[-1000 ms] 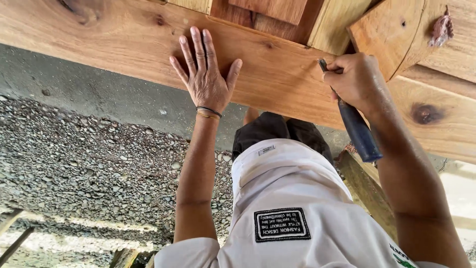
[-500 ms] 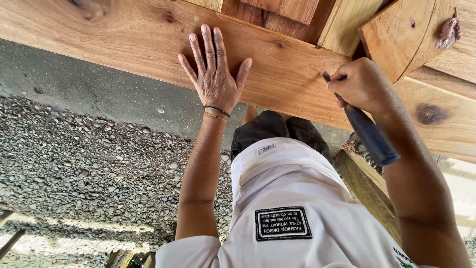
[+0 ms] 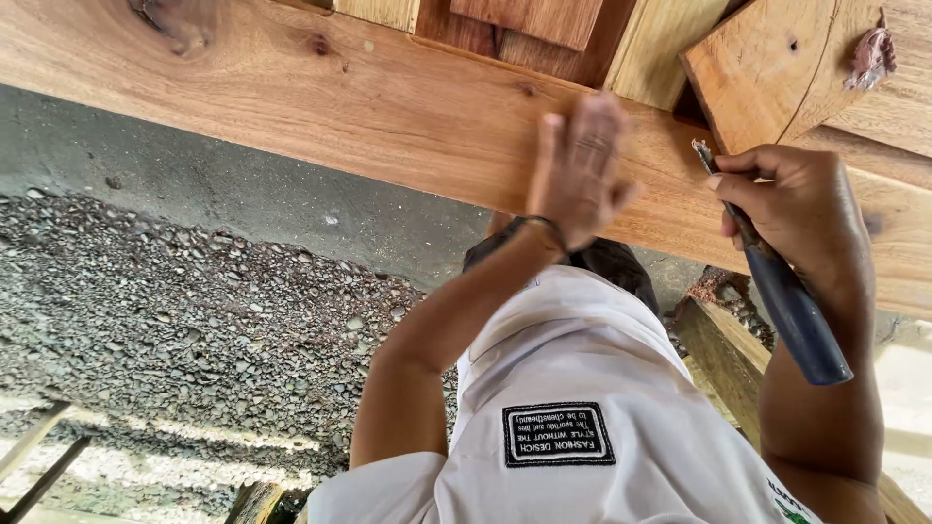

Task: Applying wood filler to holes and cracks in a wooden door using a scraper

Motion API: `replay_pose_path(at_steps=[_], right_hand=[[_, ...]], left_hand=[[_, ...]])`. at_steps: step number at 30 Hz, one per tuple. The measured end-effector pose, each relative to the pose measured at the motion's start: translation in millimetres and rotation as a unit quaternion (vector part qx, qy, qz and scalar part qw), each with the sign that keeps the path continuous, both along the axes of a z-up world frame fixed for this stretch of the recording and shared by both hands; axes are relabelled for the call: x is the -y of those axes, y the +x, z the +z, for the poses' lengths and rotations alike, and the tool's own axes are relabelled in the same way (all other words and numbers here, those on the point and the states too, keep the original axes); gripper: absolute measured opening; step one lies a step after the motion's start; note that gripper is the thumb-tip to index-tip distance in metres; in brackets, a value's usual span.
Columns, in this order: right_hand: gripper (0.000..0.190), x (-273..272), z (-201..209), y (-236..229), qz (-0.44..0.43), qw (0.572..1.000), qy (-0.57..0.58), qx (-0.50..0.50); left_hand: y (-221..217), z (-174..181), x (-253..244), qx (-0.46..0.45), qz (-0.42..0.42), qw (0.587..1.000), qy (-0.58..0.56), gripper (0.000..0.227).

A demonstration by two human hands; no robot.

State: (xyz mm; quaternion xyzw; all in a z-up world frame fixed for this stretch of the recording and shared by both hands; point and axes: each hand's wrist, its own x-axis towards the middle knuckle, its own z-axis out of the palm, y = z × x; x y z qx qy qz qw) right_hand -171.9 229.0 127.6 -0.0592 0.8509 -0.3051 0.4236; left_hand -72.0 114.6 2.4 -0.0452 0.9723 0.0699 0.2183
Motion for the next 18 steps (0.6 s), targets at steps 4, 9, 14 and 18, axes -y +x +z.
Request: replay_pose_path(at_steps=[4, 9, 14, 18], right_hand=[[0.009, -4.7, 8.7, -7.3, -0.002, 0.998, -0.055, 0.004], [0.005, -21.4, 10.0, -19.5, -0.02, 0.998, -0.061, -0.008], [0.003, -47.8, 4.3, -28.5, -0.067, 0.994, -0.084, 0.008], [0.006, -68.8, 4.2, -35.4, -0.083, 0.992, -0.093, -0.002]], left_hand=[[-6.4, 7.2, -47.5, 0.037, -0.153, 0.982, 0.101, 0.074], [29.6, -69.6, -40.4, -0.275, 0.029, 0.943, 0.184, 0.068], [30.3, -29.5, 47.0, -0.084, 0.182, 0.979, -0.029, 0.073], [23.9, -40.5, 43.7, -0.218, 0.336, 0.915, 0.055, 0.073]])
